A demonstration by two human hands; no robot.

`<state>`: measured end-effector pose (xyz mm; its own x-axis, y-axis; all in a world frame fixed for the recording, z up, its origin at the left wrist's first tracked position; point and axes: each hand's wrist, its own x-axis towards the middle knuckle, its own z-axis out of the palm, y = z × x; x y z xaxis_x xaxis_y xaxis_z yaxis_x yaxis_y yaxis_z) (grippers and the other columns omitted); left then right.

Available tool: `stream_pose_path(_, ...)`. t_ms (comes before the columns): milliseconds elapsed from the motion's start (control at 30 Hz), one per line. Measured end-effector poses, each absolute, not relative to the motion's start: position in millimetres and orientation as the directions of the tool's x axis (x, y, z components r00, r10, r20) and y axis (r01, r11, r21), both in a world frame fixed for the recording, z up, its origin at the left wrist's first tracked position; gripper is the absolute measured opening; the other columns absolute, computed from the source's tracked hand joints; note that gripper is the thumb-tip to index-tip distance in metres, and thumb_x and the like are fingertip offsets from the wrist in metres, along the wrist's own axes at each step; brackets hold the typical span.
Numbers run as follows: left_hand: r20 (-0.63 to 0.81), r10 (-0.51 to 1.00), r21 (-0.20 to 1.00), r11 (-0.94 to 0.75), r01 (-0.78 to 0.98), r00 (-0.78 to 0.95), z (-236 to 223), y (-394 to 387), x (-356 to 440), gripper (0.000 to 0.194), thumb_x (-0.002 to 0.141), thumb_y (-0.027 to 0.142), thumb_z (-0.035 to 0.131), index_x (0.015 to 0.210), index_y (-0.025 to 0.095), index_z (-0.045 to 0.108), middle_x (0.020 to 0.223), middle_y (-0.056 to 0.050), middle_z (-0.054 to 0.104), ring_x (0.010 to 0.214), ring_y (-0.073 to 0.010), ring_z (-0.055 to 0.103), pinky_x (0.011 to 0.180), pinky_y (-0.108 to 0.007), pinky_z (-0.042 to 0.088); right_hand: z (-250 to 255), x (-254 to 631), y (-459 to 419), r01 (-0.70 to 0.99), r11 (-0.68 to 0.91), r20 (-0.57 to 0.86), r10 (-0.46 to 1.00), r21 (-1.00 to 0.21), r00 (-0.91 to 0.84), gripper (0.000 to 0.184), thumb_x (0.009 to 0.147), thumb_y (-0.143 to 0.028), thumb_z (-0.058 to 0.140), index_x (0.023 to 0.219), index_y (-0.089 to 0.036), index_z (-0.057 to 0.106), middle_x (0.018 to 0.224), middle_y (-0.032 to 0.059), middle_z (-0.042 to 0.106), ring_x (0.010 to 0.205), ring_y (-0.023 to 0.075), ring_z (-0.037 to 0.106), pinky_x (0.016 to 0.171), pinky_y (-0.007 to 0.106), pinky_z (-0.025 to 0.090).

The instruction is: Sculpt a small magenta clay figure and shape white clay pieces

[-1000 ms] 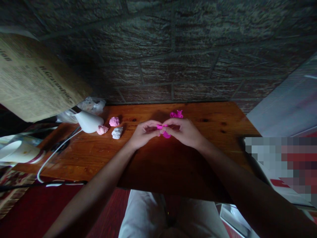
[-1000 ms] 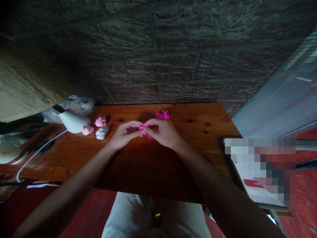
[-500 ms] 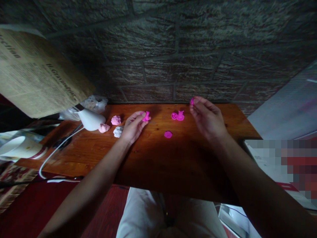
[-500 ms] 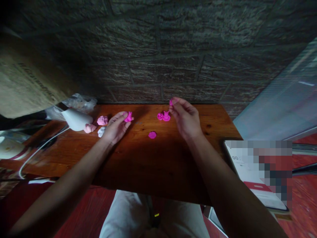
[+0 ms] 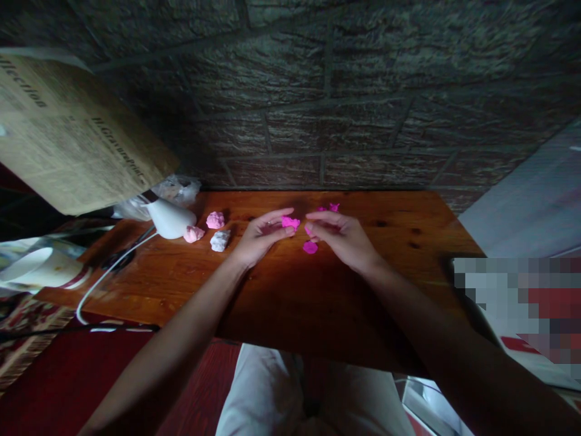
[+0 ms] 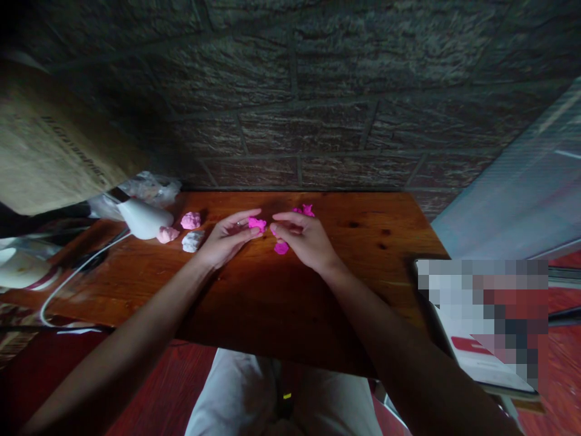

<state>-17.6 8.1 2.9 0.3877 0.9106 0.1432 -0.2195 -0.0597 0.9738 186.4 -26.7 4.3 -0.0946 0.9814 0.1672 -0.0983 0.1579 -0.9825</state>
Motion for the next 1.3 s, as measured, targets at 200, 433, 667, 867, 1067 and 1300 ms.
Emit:
stream_pose_path(200,0.170,0.902,0.983,-0.128,-0.130,0.397,4,4,-12,0.040,0.064,0.018,0.090,0.102,0.021,0.077,0.096,-0.004,0.079,0.088,-0.0164,0.073,0.091,-0.034,0.057,5,184,-31,0.214,0.378,0.351,0.924,-0.901,-0.154,0.020,0.085,-0.029,0.070,0.104,-0.026,0.078,0.108,0.0042,0.079,0.096,0.0209,0.074,0.091,0.037,0.057)
stream_pose_path(433,0.154,0.913,0.977,-0.084,-0.197,0.377,2,3,-11,0.031,0.064,0.021,0.090,0.092,0.019,0.078,0.091,-0.003,0.078,0.082,-0.0160,0.073,0.083,-0.032,0.060,8,177,-37,0.256,0.412,0.393,0.911,-0.875,-0.123,0.015,0.086,-0.031,0.068,0.094,-0.025,0.078,0.096,0.0025,0.080,0.086,0.0203,0.074,0.082,0.035,0.058)
stream_pose_path(667,-0.091,0.957,0.901,0.197,-0.386,0.274,2,14,-2,0.017,0.072,0.013,0.081,0.089,0.015,0.077,0.092,-0.004,0.077,0.088,-0.0138,0.073,0.086,-0.025,0.061,15,170,-45,0.356,0.493,0.528,0.849,-0.794,0.002,0.012,0.087,-0.027,0.066,0.090,-0.025,0.077,0.091,0.0029,0.077,0.083,0.0208,0.072,0.084,0.037,0.057)
stream_pose_path(867,-0.056,0.995,0.953,0.029,-0.302,-0.079,-7,37,-34,0.010,0.079,0.018,0.076,0.088,0.014,0.073,0.093,-0.006,0.076,0.092,-0.0135,0.071,0.091,-0.027,0.058,25,181,-43,0.043,0.398,0.400,0.909,-0.917,0.117,0.018,0.080,-0.037,0.076,0.094,-0.025,0.076,0.086,0.0004,0.076,0.069,0.0147,0.066,0.065,0.030,0.058)
stream_pose_path(1067,0.327,0.939,0.730,-0.325,0.602,0.111,-13,30,-40,0.036,0.081,0.030,0.071,0.112,0.012,0.074,0.093,-0.011,0.077,0.087,-0.0238,0.071,0.091,-0.038,0.054,12,185,-29,-0.287,-0.010,0.020,0.995,-0.958,-0.101,0.034,0.066,-0.037,0.088,0.094,-0.021,0.079,0.087,0.0031,0.078,0.068,0.0119,0.068,0.068,0.028,0.060)
stream_pose_path(1300,0.469,0.853,0.483,-0.464,0.742,0.229,0,20,-36,0.037,0.086,0.031,0.066,0.117,0.011,0.072,0.115,-0.016,0.073,0.112,-0.0296,0.065,0.104,-0.045,0.048,11,184,-32,-0.446,-0.137,-0.009,0.960,-0.885,-0.279,0.032,0.062,-0.034,0.093,0.088,-0.021,0.080,0.095,0.0062,0.080,0.093,0.0201,0.075,0.096,0.038,0.058)
